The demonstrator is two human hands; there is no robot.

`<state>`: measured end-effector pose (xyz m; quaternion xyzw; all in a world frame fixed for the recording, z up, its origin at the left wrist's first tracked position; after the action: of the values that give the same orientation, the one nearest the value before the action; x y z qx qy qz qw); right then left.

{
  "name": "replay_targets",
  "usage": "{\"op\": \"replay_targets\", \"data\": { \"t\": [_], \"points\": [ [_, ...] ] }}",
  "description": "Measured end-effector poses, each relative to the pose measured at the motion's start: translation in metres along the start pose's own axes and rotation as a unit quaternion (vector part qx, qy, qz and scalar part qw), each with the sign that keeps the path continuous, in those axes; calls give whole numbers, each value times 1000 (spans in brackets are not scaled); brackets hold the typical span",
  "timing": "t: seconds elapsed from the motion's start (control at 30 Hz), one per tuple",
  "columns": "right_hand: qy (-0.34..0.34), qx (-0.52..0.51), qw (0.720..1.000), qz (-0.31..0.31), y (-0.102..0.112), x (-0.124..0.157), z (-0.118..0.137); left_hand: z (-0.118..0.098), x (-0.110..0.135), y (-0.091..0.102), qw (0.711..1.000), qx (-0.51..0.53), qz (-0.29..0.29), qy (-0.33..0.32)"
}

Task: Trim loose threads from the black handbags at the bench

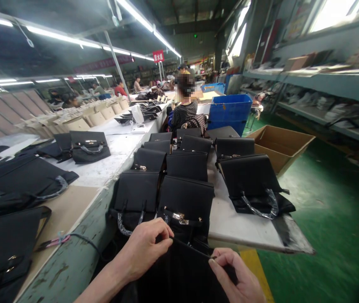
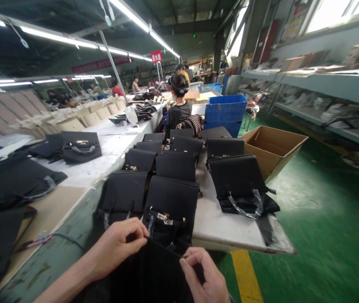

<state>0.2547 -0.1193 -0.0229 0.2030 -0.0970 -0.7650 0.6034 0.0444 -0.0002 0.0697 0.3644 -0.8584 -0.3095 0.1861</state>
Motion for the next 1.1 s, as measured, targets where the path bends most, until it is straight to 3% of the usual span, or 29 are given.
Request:
{"op": "replay_targets", "data": {
  "t": [0.3, 0.4, 0.53, 0.63, 0.83, 0.97, 1.1],
  "points": [
    [-32, 20, 999, 25, 0, -2, -5, 2, -3, -5, 1000, -5, 3, 8],
    [-6, 99, 989, 110, 6, -11, 1, 3, -3, -6, 1000, -1, 5, 5],
    [77, 270, 939, 197, 8, -21, 14, 2, -3, -5, 1000, -1, 2, 8],
    [101, 331, 914, 212, -4, -29, 27, 0, -3, -7, 1000, 2, 4, 9],
    [109, 371, 891, 237, -40, -52, 59, 2, -4, -7, 1000, 15, 6, -4],
    [135, 363, 892, 232, -48, -61, 68, 6, 2, 6, 999, 46, 8, -3],
    [116, 365, 893, 237, -49, -61, 64, 12, 18, 16, 999, 33, -23, 30]
  ]
}}
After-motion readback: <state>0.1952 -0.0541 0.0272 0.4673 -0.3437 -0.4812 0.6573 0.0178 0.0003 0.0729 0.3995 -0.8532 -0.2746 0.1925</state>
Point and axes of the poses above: each hand's wrist, its own x-axis away from the middle knuckle, its own y-axis out of the back of the hand, z = x × y, the point moved 1 cm from there along -x, towards the middle knuckle, and after that the axes turned 6 degrees about z, right-handed, at the moved point
